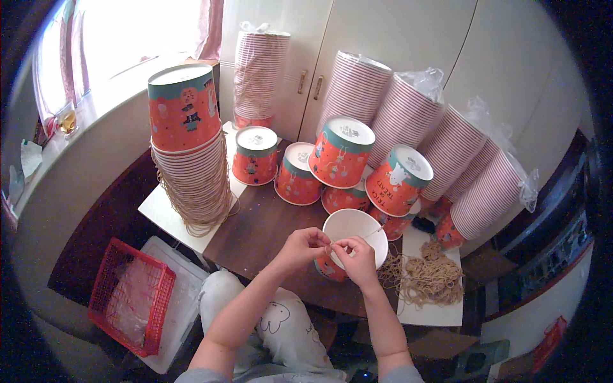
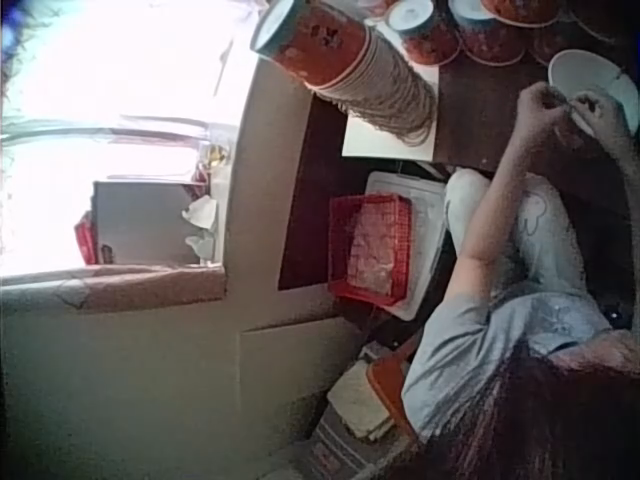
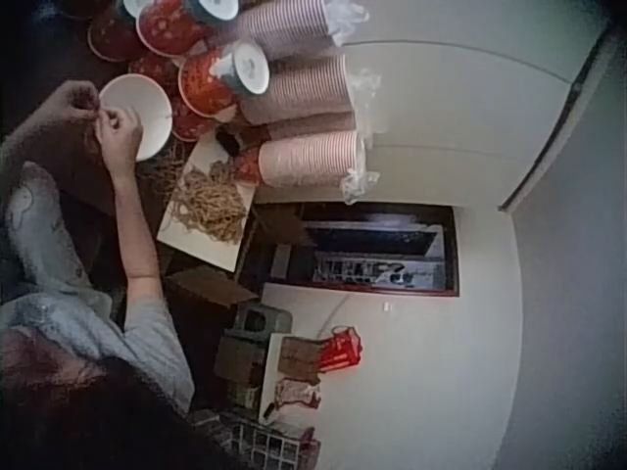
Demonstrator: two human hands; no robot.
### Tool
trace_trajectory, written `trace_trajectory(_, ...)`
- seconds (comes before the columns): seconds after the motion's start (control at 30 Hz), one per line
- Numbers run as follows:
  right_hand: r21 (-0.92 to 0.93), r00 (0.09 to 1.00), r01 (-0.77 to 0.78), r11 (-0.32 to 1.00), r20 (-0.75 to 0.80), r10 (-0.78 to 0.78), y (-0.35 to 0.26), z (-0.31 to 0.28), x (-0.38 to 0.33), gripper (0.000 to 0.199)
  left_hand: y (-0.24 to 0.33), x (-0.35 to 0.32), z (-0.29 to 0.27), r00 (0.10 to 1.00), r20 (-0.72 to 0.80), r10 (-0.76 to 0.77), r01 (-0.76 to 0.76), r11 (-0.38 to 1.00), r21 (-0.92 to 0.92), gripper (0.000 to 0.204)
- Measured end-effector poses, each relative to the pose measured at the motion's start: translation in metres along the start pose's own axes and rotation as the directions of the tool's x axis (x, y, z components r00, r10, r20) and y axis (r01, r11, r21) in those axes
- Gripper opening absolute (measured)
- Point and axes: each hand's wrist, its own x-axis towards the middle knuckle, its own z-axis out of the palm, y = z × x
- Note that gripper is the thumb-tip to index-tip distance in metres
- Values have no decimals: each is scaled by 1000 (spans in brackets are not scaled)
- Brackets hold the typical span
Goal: Attaching elastic strings to paper buckets for packaging.
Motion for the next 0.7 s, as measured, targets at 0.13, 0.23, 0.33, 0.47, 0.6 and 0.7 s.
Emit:
trace_trajectory(0.13,-20,1000,15,1000,12,-14,3,0,0,11,2,0,0,1000,-15,4,-5,1000,-22,13)
trace_trajectory(0.23,-30,999,25,999,22,-25,2,-2,0,10,3,0,-1,1000,0,-8,8,997,-76,13)
trace_trajectory(0.33,-12,997,32,999,73,-31,-2,-7,1,9,-1,1,-3,998,43,-35,42,984,-172,16)
trace_trajectory(0.47,91,995,13,996,94,-21,12,-15,5,20,2,2,-3,990,113,-84,116,943,-313,22)
trace_trajectory(0.6,134,948,116,984,280,-150,19,-16,17,29,0,2,-5,986,155,-67,122,916,-381,23)
trace_trajectory(0.7,305,901,14,952,410,-144,17,-18,20,25,-3,3,-7,982,178,-69,139,897,-420,22)
